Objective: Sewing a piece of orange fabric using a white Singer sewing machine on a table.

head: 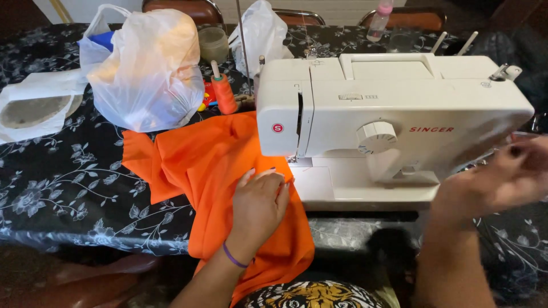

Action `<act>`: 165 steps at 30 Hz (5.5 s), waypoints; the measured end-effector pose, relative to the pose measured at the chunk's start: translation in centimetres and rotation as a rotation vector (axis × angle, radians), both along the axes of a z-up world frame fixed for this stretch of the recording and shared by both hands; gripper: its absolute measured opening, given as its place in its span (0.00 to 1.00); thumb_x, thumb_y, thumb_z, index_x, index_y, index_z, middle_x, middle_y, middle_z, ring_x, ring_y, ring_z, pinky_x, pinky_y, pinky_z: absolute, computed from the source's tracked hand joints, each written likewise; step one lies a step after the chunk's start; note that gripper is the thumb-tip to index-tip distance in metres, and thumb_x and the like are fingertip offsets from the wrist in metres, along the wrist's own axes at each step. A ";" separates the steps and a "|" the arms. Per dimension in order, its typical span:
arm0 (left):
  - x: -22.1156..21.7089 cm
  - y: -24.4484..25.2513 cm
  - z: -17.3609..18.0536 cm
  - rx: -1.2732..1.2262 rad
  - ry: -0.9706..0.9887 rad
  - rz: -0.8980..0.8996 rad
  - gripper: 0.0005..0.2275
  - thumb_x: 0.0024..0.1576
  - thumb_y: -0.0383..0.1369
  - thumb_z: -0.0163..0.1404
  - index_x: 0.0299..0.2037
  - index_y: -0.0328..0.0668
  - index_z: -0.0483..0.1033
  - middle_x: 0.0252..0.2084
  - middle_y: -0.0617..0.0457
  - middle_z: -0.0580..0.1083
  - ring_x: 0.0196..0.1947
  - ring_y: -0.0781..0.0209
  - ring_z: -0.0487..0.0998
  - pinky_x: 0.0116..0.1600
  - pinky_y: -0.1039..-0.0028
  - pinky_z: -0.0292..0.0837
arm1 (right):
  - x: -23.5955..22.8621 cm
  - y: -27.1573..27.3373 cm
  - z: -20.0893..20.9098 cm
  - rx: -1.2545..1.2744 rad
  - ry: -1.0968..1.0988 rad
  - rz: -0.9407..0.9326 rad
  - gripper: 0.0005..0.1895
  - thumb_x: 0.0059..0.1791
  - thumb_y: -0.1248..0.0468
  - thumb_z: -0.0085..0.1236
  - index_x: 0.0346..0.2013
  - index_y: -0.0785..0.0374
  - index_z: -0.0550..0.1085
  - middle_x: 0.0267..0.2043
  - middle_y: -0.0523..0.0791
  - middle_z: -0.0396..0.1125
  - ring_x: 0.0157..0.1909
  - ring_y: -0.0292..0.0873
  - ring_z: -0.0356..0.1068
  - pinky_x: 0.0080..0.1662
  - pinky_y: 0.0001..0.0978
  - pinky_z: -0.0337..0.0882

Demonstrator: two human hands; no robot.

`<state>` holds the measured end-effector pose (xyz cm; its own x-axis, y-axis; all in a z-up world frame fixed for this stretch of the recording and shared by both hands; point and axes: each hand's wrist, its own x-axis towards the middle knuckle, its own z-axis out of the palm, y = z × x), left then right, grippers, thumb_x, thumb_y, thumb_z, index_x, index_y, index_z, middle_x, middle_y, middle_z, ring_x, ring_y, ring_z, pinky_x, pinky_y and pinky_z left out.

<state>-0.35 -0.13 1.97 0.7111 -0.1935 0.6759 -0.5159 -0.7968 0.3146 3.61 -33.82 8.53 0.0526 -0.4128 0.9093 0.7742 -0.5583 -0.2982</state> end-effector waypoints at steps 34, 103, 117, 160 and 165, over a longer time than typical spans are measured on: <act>-4.0 4.9 2.2 -0.171 -0.033 -0.054 0.07 0.67 0.32 0.52 0.41 0.40 0.83 0.31 0.54 0.79 0.30 0.55 0.76 0.39 0.65 0.73 | 3.8 -11.5 0.5 0.311 0.744 0.593 0.17 0.65 0.54 0.60 0.70 0.41 0.71 0.63 0.37 0.76 0.60 0.33 0.79 0.57 0.24 0.83; 4.8 15.0 7.3 -0.277 0.533 -0.513 0.06 0.55 0.29 0.59 0.41 0.43 0.87 0.24 0.43 0.82 0.23 0.61 0.77 0.31 0.71 0.72 | 0.4 20.8 -5.9 -0.625 0.632 0.313 0.11 0.55 0.70 0.54 0.43 0.59 0.84 0.32 0.48 0.78 0.36 0.54 0.79 0.42 0.43 0.79; 8.7 12.0 8.4 -0.061 0.073 -0.314 0.10 0.59 0.29 0.60 0.49 0.54 0.85 0.34 0.53 0.76 0.35 0.47 0.81 0.40 0.62 0.78 | -0.3 21.8 -6.4 -0.590 0.653 0.227 0.12 0.56 0.69 0.54 0.49 0.61 0.84 0.40 0.51 0.80 0.45 0.57 0.80 0.49 0.46 0.79; -8.0 3.0 2.6 -0.275 -0.245 -0.416 0.08 0.66 0.26 0.59 0.54 0.42 0.83 0.36 0.52 0.73 0.33 0.55 0.70 0.42 0.64 0.63 | -6.2 17.7 -6.8 0.171 1.219 1.344 0.22 0.58 0.56 0.55 0.22 0.59 0.68 0.22 0.42 0.62 0.25 0.38 0.62 0.32 0.33 0.64; -8.0 2.6 1.3 -0.156 0.022 -0.566 0.13 0.61 0.40 0.61 0.49 0.40 0.84 0.43 0.52 0.76 0.43 0.50 0.75 0.48 0.60 0.68 | -6.9 16.2 -6.3 -0.119 1.414 0.922 0.15 0.55 0.62 0.61 0.24 0.60 0.76 0.21 0.36 0.63 0.25 0.31 0.56 0.29 0.28 0.55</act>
